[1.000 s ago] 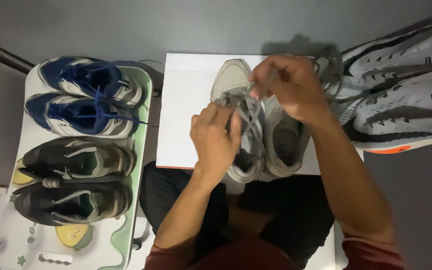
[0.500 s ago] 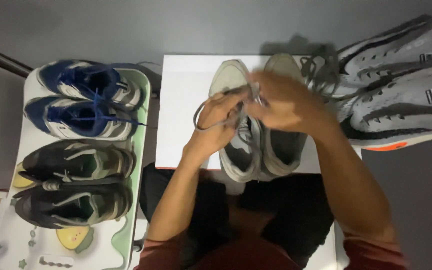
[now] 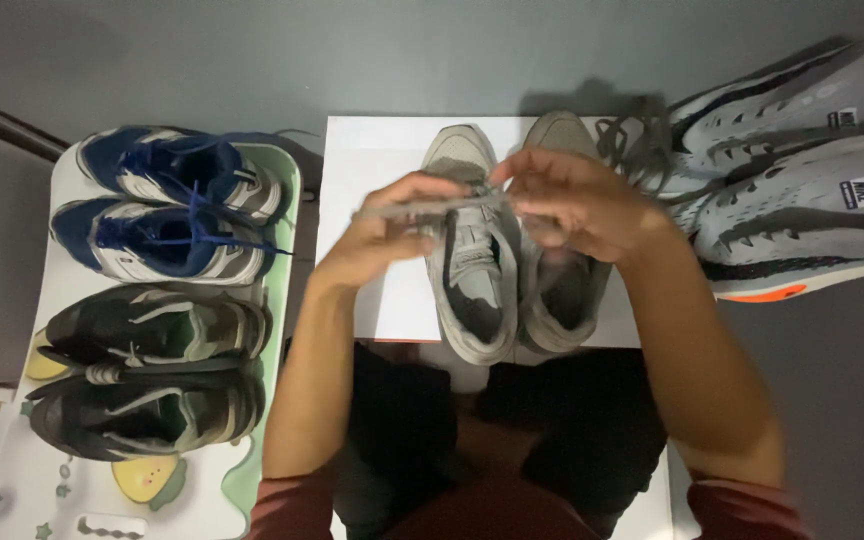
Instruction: Lacing a pair of white sneakers by threading the laces through the eyelets.
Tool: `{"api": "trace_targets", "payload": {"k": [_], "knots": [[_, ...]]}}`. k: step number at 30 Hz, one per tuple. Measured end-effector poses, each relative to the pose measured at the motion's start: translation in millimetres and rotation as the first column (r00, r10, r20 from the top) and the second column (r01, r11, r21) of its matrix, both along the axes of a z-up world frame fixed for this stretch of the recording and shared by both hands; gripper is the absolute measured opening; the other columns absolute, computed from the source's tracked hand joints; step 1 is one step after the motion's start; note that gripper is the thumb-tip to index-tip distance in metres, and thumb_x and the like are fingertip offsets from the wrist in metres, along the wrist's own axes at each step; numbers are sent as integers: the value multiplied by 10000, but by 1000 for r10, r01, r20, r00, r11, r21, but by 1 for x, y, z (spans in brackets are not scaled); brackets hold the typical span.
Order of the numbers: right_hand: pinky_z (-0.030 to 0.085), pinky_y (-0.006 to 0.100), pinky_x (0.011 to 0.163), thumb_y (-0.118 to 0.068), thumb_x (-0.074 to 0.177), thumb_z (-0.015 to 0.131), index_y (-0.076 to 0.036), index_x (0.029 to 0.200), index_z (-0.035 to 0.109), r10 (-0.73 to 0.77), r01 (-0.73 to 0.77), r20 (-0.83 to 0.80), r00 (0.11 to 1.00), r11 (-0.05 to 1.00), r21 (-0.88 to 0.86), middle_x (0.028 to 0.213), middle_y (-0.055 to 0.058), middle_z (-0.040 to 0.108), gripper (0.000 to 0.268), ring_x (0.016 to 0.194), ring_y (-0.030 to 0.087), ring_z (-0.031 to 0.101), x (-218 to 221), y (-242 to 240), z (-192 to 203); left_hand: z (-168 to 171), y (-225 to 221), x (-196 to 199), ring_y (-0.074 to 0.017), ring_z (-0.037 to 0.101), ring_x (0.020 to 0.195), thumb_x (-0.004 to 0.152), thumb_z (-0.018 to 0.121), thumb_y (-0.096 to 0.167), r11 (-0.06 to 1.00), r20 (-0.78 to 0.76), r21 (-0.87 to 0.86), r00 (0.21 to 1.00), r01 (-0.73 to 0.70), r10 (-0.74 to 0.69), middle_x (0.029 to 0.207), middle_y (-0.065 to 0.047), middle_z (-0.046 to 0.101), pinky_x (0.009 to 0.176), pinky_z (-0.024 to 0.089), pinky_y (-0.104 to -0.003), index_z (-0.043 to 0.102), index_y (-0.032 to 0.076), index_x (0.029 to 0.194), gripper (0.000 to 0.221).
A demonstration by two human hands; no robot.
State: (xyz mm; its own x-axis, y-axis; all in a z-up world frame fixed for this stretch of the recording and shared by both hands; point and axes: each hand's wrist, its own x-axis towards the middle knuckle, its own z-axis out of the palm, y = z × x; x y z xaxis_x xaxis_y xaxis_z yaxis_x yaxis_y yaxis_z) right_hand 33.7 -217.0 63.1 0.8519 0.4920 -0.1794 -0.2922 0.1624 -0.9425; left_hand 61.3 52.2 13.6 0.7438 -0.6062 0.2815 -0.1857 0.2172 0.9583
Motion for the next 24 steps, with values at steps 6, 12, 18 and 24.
{"api": "trace_targets", "payload": {"k": [6,12,18,24], "knots": [[416,209,248,-182,893,682,-37,1252,597,14,-21,-46,999,990,-141,830,17,542,396,453,44,502,-3,-12,17,14,30,9,-307,668,1162,1087,393,242,776,-301,-625,893,79,-333,877,-68,580,1094,497,-485,562,77,907,297],[427,308,328,-127,886,679,-55,1292,650,250,-139,44,967,667,-732,813,99,612,413,441,163,511,-15,-1,81,34,68,27,-60,414,320,1051,554,318,974,-527,-197,850,-107,-13,504,60,407,283,346,-194,650,66,820,355],[258,271,292,-241,981,562,-90,989,761,359,1,240,902,554,-833,516,13,556,250,342,121,384,-18,-40,97,83,96,26,-33,330,331,1060,613,174,978,-452,114,867,-174,207,505,78,450,250,229,-168,711,93,860,237],[410,288,448,-300,1028,612,-149,951,758,282,95,110,953,65,-993,627,53,622,224,454,177,525,-19,-80,99,54,110,48,-71,485,466,978,647,96,971,-459,-160,884,-177,86,596,16,562,531,575,-253,741,-11,1082,176]]}}
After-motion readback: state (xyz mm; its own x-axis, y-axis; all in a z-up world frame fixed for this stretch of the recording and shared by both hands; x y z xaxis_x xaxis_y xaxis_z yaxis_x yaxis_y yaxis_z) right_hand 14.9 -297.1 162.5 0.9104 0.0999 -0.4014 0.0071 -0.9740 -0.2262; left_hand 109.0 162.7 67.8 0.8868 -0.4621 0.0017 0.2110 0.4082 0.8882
